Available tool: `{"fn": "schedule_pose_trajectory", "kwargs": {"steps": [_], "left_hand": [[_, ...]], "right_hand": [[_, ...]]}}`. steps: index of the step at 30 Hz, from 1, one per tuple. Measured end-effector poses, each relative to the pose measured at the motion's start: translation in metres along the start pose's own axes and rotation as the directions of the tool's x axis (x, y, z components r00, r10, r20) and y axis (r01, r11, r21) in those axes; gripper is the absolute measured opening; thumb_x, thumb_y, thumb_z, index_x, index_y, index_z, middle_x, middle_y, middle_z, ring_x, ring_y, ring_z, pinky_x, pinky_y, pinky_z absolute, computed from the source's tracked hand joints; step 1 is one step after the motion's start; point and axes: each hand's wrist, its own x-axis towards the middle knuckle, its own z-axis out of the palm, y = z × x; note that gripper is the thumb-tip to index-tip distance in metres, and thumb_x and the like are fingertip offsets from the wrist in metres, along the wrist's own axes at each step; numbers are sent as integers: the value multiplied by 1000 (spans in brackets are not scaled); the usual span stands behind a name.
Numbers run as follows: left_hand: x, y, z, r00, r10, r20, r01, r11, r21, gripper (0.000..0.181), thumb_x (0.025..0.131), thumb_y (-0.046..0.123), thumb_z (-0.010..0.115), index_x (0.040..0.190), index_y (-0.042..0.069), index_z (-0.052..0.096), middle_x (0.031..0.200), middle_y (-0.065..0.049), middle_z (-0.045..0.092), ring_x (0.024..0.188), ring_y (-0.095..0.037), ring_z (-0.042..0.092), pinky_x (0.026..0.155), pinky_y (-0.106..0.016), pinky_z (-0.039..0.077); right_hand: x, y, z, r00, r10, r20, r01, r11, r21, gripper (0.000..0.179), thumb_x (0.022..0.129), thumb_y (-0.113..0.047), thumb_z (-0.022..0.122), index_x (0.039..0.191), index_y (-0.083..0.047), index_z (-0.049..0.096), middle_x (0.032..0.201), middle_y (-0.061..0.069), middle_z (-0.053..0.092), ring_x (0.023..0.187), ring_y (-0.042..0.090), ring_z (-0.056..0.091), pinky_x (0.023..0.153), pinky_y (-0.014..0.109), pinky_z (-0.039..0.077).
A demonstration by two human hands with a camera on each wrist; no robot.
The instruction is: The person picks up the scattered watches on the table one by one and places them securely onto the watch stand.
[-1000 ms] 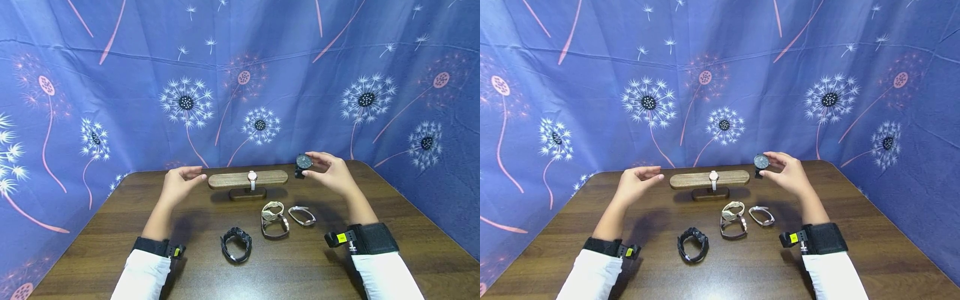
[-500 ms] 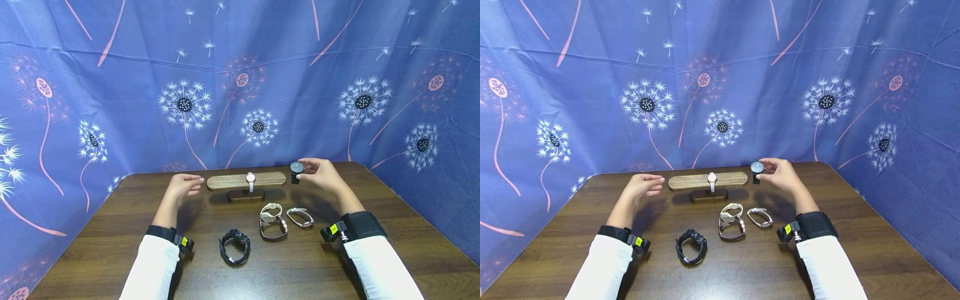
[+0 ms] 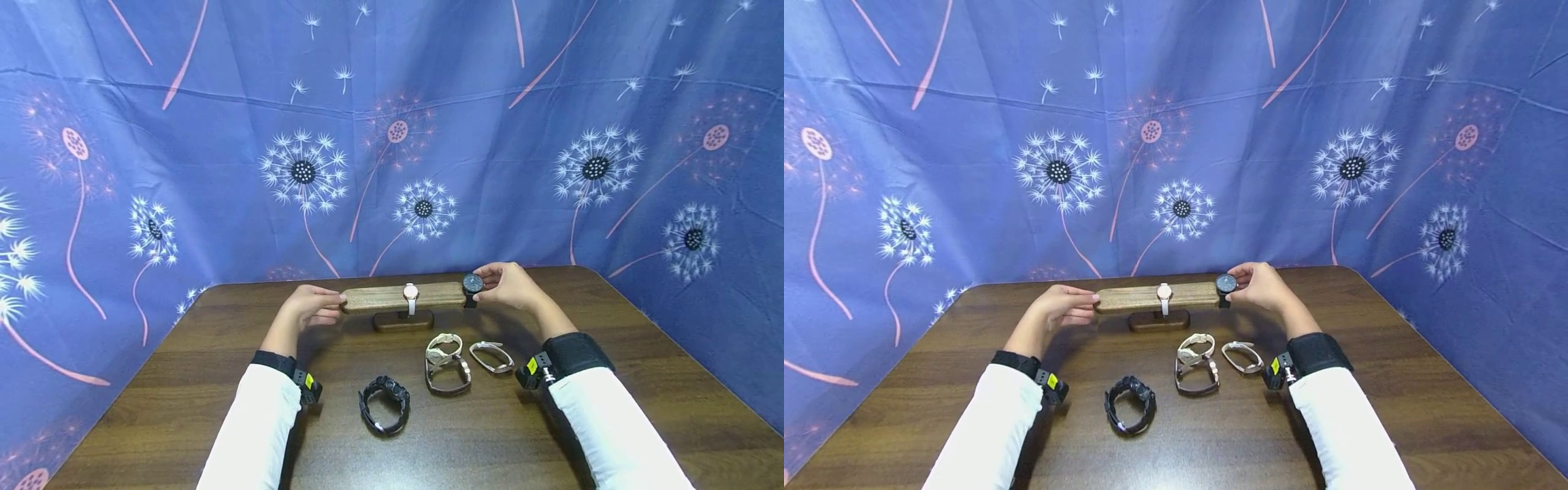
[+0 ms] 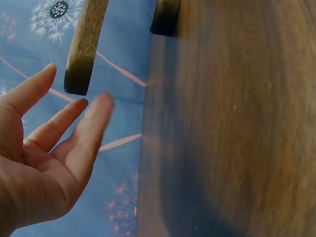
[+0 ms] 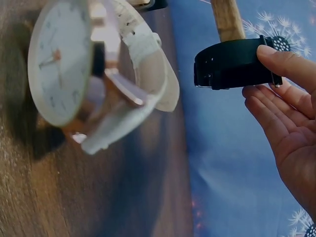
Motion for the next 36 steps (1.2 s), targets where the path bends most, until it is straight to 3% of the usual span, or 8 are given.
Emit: {"fn": "schedule_pose_trajectory", "kwargs": {"steps": [4,7,20,27,36], "left_hand": [[2,0,6,999,13,-35,-14,999,-31,42,87,2,71,124,-12,57,86,-6,69,74,-16,69,78,-35,58],[2,0,8,998,22,-56,-24,999,-32,39,86,-1,71,120,-15,58,80,-5,67,68,-13,67,76,-34,59],[3,0,11,995,10,-104,-14,999,-32,35,82,-3,73,114,-14,62,77,-6,68,65,-13,68,73,-33,59],[2,1,12,995,10,-99,-13,999,-37,36,84,-4,71,116,-15,59,80,-10,68,67,-13,68,68,-28,59],[3,2,10,995,4,-104,-8,999,-42,34,83,-3,72,113,-14,61,82,-10,66,64,-12,67,68,-27,59]], "right_hand": [[1,-1,3,999,19,30,-19,1000,-7,54,73,-6,84,119,11,61,105,23,69,96,34,68,82,34,57],[4,-1,7,999,16,52,-15,999,-30,54,73,-7,84,119,10,61,105,22,69,96,32,68,82,36,57],[9,-11,15,994,-35,101,49,988,-143,54,71,-7,85,117,10,64,97,16,72,86,27,71,79,39,57],[14,-14,18,989,-103,110,124,969,-214,52,68,-7,86,113,8,66,92,13,73,83,24,70,79,41,56],[20,-24,20,986,-103,128,135,952,-273,46,66,-13,87,107,3,71,90,7,73,77,16,67,76,38,55]]}}
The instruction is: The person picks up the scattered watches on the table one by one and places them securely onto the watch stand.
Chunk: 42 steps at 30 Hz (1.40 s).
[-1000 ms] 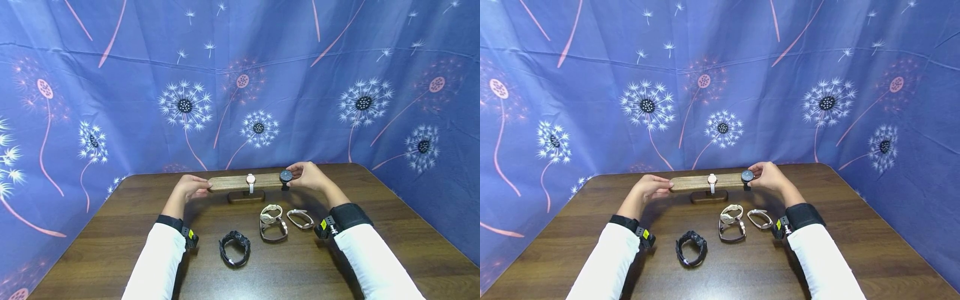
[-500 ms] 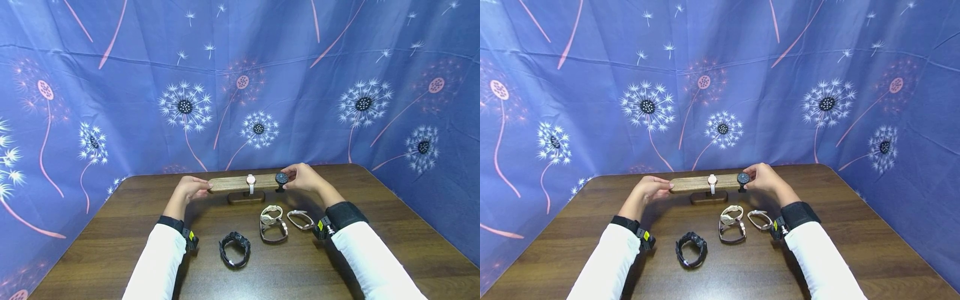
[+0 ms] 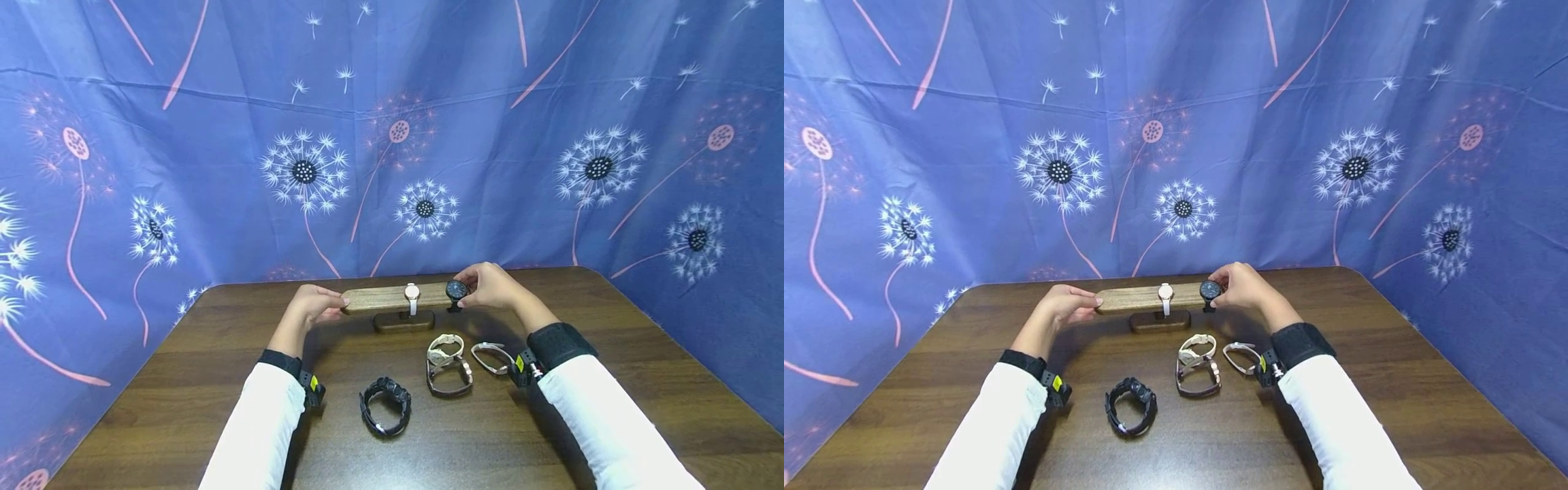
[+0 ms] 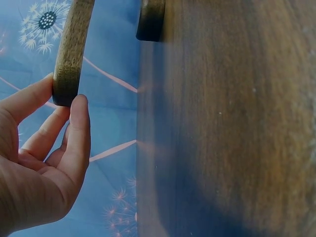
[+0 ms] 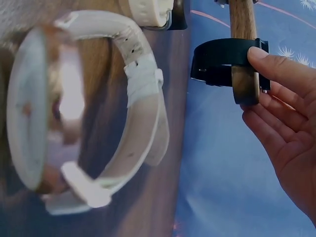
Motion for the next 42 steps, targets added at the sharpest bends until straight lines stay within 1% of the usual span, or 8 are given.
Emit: {"fn": "schedule_pose_trajectory", "kwargs": {"steps": [3,8,14,23,34,37,42], "left_hand": [[0,0,0,1000,4,-5,-4,1000,1,33,82,-2,74,111,-13,63,83,-11,66,64,-13,67,69,-27,59],[0,0,0,1000,10,-7,-11,1000,-14,30,82,-3,74,108,-14,64,78,-10,67,64,-14,67,73,-30,58],[0,-1,1,1000,12,-5,-12,1000,-14,31,82,-3,74,109,-14,63,76,-10,67,64,-14,67,72,-30,58],[1,-1,0,1000,-2,-13,2,1000,9,35,82,-1,75,112,-13,61,78,-9,67,65,-14,67,71,-30,59],[1,-1,1,1000,-1,-10,1,1000,-2,34,81,-2,75,111,-13,62,82,-12,66,64,-13,67,67,-27,59],[1,-1,1,1000,-2,-13,2,1000,-3,34,81,-3,75,111,-13,62,82,-11,66,63,-13,67,67,-27,59],[1,-1,1,1000,2,-15,-2,1000,-10,35,82,-3,74,112,-14,61,78,-10,66,62,-12,66,68,-28,59]], "right_hand": [[3,-3,0,1000,-3,8,3,1000,-15,46,65,-13,87,106,2,71,89,5,73,76,15,66,76,38,54],[8,-8,2,1000,-23,18,24,997,-77,49,64,-16,88,107,0,72,92,5,73,79,16,66,79,40,53],[15,-15,6,998,-42,41,47,993,-113,48,64,-17,89,107,-2,73,92,3,73,81,17,66,79,39,52],[22,-26,11,995,-75,61,83,987,-136,48,63,-16,89,106,-2,73,91,3,73,82,18,66,79,40,53],[27,-31,16,996,-62,69,71,988,-138,49,63,-16,89,108,-3,73,94,2,73,84,18,65,81,39,52],[28,-33,16,996,-57,74,67,988,-137,49,63,-16,89,108,-4,73,93,1,73,83,16,64,81,38,52],[29,-35,16,994,-71,83,82,987,-138,49,64,-17,89,107,-3,73,92,1,72,82,16,65,80,38,52]]}}
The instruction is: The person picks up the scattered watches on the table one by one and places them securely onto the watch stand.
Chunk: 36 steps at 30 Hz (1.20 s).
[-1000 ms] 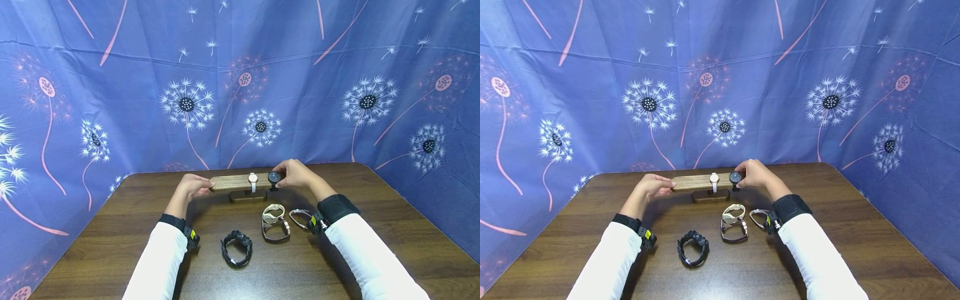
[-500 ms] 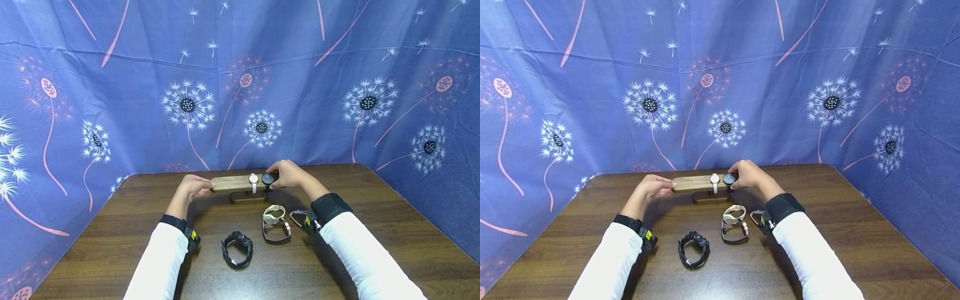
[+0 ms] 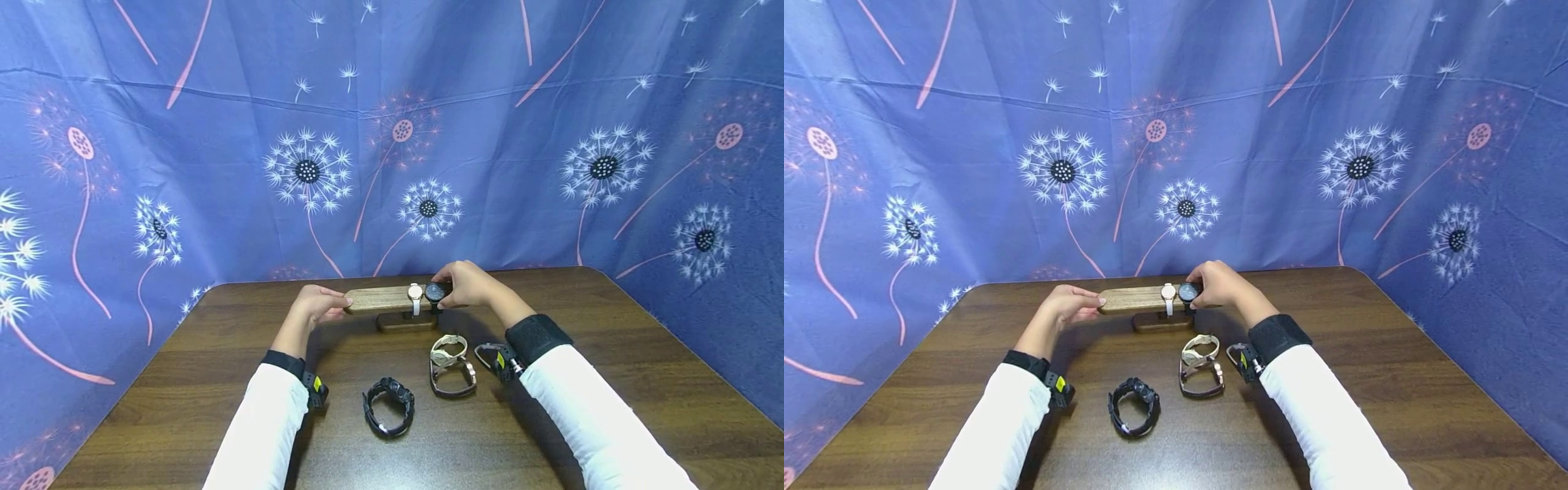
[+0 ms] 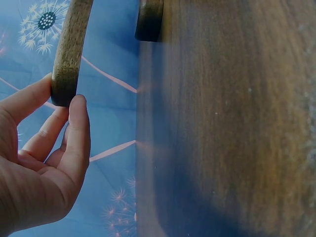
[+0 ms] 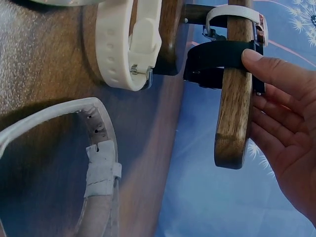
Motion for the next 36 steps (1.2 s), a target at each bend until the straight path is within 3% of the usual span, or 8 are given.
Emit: {"fn": "schedule_pose_trajectory", "kwargs": {"steps": [16,21,32,36], "left_hand": [[2,-4,1,1000,-6,-3,7,1000,5,33,81,-3,75,110,-13,63,76,-9,68,61,-13,67,73,-33,59],[2,-3,0,1000,-1,-8,1,1000,5,34,82,-2,74,111,-13,63,75,-8,68,61,-12,67,68,-30,59],[-5,-4,-2,1000,22,2,-22,1000,-10,31,88,0,68,113,-15,61,77,-10,67,66,-15,69,71,-30,59],[-13,0,-4,999,45,-9,-45,999,10,30,88,0,68,113,-14,62,82,-12,69,67,-16,69,77,-35,59]], "right_hand": [[-3,-3,-2,1000,-8,10,8,1000,-29,50,65,-17,88,110,-1,71,99,6,73,91,22,66,85,41,51],[-6,-7,-9,1000,-1,5,1,1000,-18,49,68,-16,87,111,0,71,103,8,72,99,26,66,90,43,50],[-18,-6,-14,1000,-4,-26,4,1000,0,48,71,-20,86,111,1,70,106,10,72,101,30,66,92,46,50],[-26,-5,-15,997,-12,-73,11,1000,-9,46,73,-22,85,110,2,70,104,13,72,98,31,66,88,47,52]]}}
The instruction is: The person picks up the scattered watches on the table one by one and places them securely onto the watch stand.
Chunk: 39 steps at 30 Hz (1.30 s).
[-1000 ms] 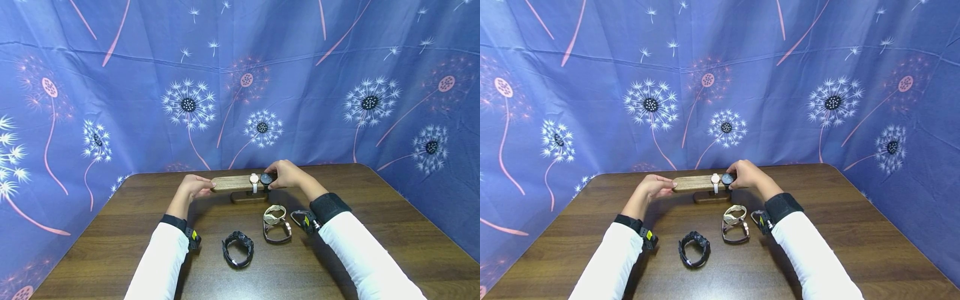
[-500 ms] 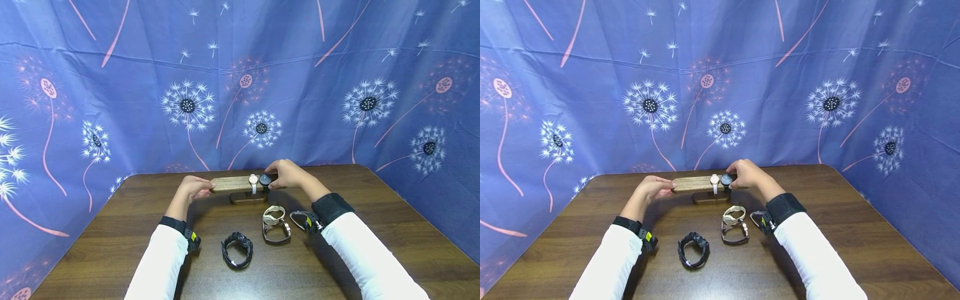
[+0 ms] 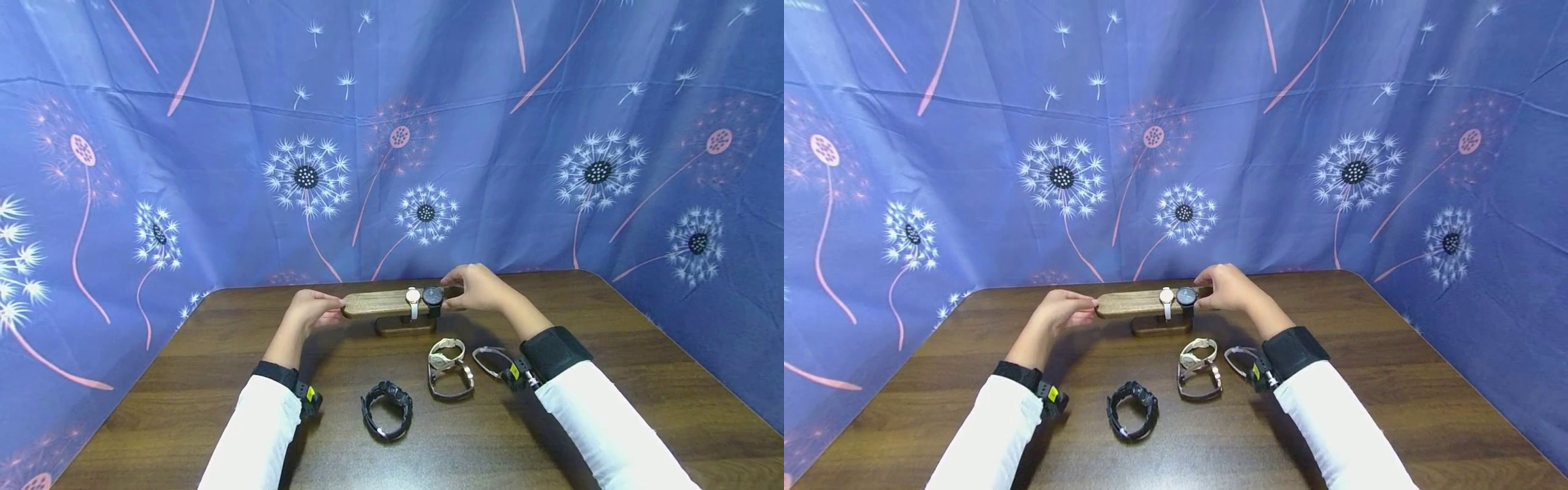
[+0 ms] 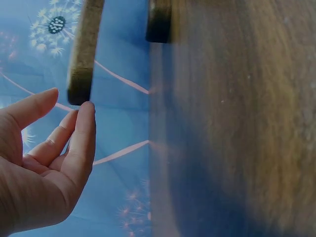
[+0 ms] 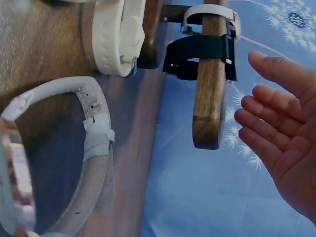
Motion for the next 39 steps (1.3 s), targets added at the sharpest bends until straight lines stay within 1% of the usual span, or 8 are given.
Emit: {"fn": "schedule_pose_trajectory", "kwargs": {"steps": [6,12,15,19,25,31,36,39], "left_hand": [[-12,9,-2,999,48,12,-48,998,32,28,87,-1,68,112,-13,63,88,-15,71,70,-18,70,81,-36,57],[-24,17,1,995,90,39,-93,992,87,27,88,-3,65,112,-14,63,94,-20,70,73,-17,70,79,-34,58],[-31,19,3,989,130,64,-137,984,115,26,88,-3,65,111,-14,63,100,-23,69,80,-23,71,75,-30,58],[-42,21,4,977,185,104,-202,960,193,25,88,-2,67,110,-13,65,105,-24,68,94,-34,69,77,-32,58],[-61,25,7,948,256,189,-306,898,317,24,87,0,68,108,-11,67,101,-19,70,88,-29,70,79,-38,58],[-80,24,15,919,313,240,-388,830,402,19,84,2,72,101,-6,71,91,-12,72,77,-22,70,69,-33,59],[-91,16,23,891,344,296,-451,739,500,14,81,8,76,93,2,74,83,-4,72,76,-16,68,68,-32,56],[-95,9,26,866,349,357,-496,687,531,16,79,11,79,92,3,74,82,-3,73,76,-14,68,69,-31,56]], "right_hand": [[-14,-4,-2,997,-5,-81,4,1000,-12,41,75,-24,84,105,2,71,97,12,72,88,28,67,80,44,54],[-32,-16,-5,995,-4,-101,6,1000,12,36,77,-23,82,102,1,72,94,11,72,86,26,67,77,43,54],[-41,-20,-6,994,-19,-111,22,999,28,35,76,-22,82,101,1,72,92,10,72,85,26,67,77,43,54],[-53,-25,-7,991,-38,-132,45,998,54,32,76,-20,83,99,0,72,90,7,72,83,25,67,77,43,55],[-68,-33,-9,987,-91,-133,99,993,60,26,77,-19,83,97,-3,73,87,0,71,78,14,66,71,37,55],[-77,-43,-7,981,-159,-113,165,985,49,22,77,-16,82,94,-6,74,87,-3,71,76,11,65,69,33,55],[-84,-51,-1,978,-196,-75,198,980,23,19,78,-17,80,94,-9,74,89,-3,70,78,13,65,70,34,55],[-88,-54,3,972,-229,-59,230,973,15,18,78,-17,80,93,-9,73,88,-6,69,76,8,62,68,32,54]]}}
